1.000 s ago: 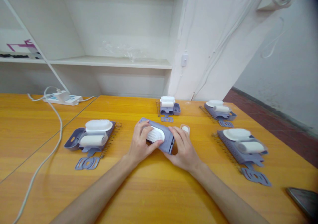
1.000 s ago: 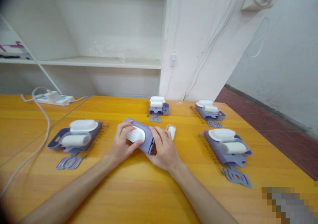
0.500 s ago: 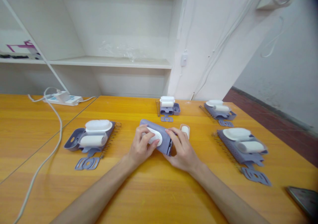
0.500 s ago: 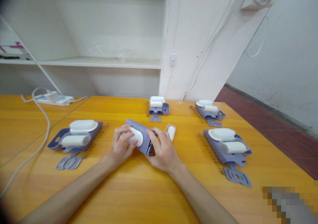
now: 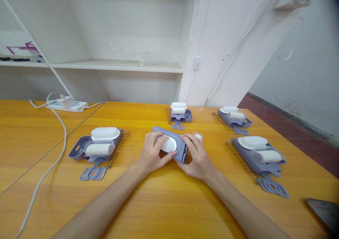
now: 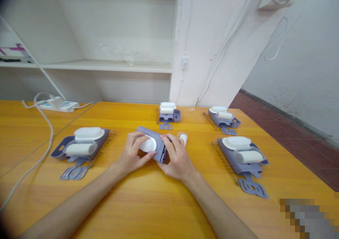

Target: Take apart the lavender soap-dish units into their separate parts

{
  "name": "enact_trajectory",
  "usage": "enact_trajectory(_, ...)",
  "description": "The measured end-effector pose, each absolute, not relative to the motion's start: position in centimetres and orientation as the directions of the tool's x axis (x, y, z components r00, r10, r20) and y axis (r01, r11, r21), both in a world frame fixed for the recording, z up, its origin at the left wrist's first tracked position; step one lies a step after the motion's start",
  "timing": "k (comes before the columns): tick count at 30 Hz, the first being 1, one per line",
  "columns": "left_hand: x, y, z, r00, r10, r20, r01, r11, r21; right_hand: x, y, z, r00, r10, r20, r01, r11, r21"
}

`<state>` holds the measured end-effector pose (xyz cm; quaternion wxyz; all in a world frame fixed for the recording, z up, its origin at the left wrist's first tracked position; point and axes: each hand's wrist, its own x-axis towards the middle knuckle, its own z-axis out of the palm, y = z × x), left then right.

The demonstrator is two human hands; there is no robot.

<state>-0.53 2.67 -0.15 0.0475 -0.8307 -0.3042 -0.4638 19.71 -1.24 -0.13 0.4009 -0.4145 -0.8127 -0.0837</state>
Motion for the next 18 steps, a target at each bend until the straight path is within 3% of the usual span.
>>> enact_trajectory(13, -1.3, 3.3, 0.0, 0.456, 0.212, 0.865, 0.449, -0.893, -0.018, 20.2, -1.2, 0.2, -0.370, 0.625, 0.687, 0.676, 0.689, -0.263)
enact_trajectory(18, -2.1, 3.4, -0.1, 0.404, 0.167, 0.899, 0.479, -0.876, -0.053, 20.6, -1.0, 0.4, -0.316, 0.618, 0.719, 0.710, 0.657, -0.253)
